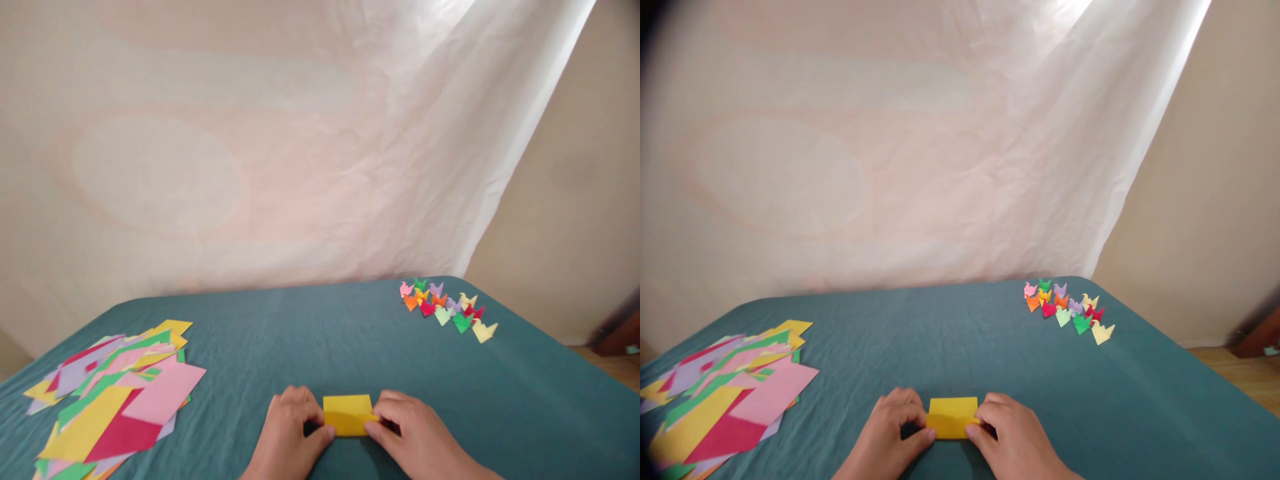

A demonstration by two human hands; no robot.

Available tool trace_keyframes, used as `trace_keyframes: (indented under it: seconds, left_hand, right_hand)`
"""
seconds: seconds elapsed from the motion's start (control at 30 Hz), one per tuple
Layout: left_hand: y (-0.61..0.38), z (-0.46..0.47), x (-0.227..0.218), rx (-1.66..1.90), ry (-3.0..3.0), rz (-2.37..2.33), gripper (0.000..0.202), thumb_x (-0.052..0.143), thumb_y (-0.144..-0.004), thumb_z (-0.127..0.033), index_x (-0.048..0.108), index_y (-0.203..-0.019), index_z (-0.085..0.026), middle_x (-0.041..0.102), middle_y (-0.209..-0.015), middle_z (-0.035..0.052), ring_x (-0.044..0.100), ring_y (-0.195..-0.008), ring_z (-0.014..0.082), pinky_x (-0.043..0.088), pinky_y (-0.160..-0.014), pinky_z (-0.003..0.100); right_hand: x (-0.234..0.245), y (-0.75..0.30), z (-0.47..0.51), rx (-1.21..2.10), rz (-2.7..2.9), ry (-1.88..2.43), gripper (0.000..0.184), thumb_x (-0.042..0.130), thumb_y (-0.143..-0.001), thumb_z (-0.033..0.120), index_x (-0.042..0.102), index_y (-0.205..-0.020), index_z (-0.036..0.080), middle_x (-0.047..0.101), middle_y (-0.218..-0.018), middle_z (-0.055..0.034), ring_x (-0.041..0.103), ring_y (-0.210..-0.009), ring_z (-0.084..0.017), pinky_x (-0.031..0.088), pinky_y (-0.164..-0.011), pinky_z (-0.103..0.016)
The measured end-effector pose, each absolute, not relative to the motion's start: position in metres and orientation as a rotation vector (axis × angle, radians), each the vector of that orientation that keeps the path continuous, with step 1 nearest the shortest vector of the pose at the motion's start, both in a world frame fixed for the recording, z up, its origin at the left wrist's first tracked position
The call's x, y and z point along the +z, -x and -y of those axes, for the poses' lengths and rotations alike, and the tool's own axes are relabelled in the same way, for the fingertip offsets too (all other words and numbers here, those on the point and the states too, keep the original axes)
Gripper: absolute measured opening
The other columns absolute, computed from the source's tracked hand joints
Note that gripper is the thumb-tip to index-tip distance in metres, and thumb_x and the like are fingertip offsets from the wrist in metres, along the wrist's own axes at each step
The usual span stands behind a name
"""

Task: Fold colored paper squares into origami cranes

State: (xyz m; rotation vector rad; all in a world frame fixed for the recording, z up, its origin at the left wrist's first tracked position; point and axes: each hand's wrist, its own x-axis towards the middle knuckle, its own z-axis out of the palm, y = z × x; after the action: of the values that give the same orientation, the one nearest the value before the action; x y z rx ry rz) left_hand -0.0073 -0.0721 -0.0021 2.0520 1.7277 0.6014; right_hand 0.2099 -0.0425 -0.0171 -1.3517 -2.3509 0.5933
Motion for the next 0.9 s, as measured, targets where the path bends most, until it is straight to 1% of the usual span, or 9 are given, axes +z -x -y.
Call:
trace_keyframes:
  seconds: [0.13, 0.33, 0.53, 0.73, 0.9]
  left_hand:
    - [0.005, 0.07, 0.001, 0.567, -2.05, -1.793, 0.015, 0.059, -0.077, -0.024, 0.059, -0.063, -0.017, 0.062, -0.076, 0.0002, 0.053, -0.078, 0.0169, 0.032, -0.071, 0.029]
    - [0.006, 0.064, 0.0, 0.491, -2.077, -1.8, 0.019, 0.055, -0.08, -0.028, 0.06, -0.065, -0.019, 0.062, -0.076, 0.0008, 0.052, -0.079, 0.0176, 0.03, -0.07, 0.03]
    - [0.003, 0.058, 0.002, 0.442, -2.048, -1.85, 0.018, 0.057, -0.078, -0.028, 0.06, -0.063, -0.018, 0.061, -0.073, 0.0007, 0.052, -0.076, 0.0171, 0.03, -0.07, 0.03]
    - [0.001, 0.055, 0.006, 0.423, -2.02, -1.879, 0.017, 0.059, -0.075, -0.027, 0.061, -0.061, -0.018, 0.061, -0.071, 0.0004, 0.051, -0.074, 0.0168, 0.03, -0.07, 0.03]
    - [0.002, 0.053, 0.005, 0.423, -2.015, -1.87, 0.018, 0.059, -0.076, -0.027, 0.06, -0.061, -0.018, 0.061, -0.07, 0.0003, 0.052, -0.074, 0.0171, 0.03, -0.07, 0.03]
  right_hand:
    - [-0.018, -0.208, 0.038, 0.583, 2.312, 1.449, 0.024, 0.053, -0.086, 0.025, 0.057, -0.063, 0.019, 0.061, -0.069, 0.0026, 0.057, -0.066, -0.011, 0.033, -0.059, -0.02]
    - [-0.022, -0.207, 0.029, 0.555, 2.318, 1.489, 0.023, 0.054, -0.084, 0.027, 0.057, -0.062, 0.02, 0.063, -0.067, 0.0031, 0.058, -0.062, -0.012, 0.03, -0.057, -0.022]
    - [-0.024, -0.202, 0.025, 0.504, 2.302, 1.543, 0.021, 0.055, -0.082, 0.025, 0.059, -0.061, 0.021, 0.065, -0.065, 0.003, 0.059, -0.06, -0.012, 0.029, -0.055, -0.022]
    - [-0.025, -0.202, 0.023, 0.46, 2.297, 1.578, 0.022, 0.057, -0.081, 0.026, 0.058, -0.059, 0.021, 0.065, -0.063, 0.0033, 0.06, -0.058, -0.012, 0.03, -0.054, -0.023]
    - [-0.024, -0.205, 0.026, 0.493, 2.332, 1.529, 0.02, 0.052, -0.084, 0.024, 0.058, -0.065, 0.021, 0.065, -0.067, 0.0023, 0.061, -0.06, -0.013, 0.032, -0.054, -0.023]
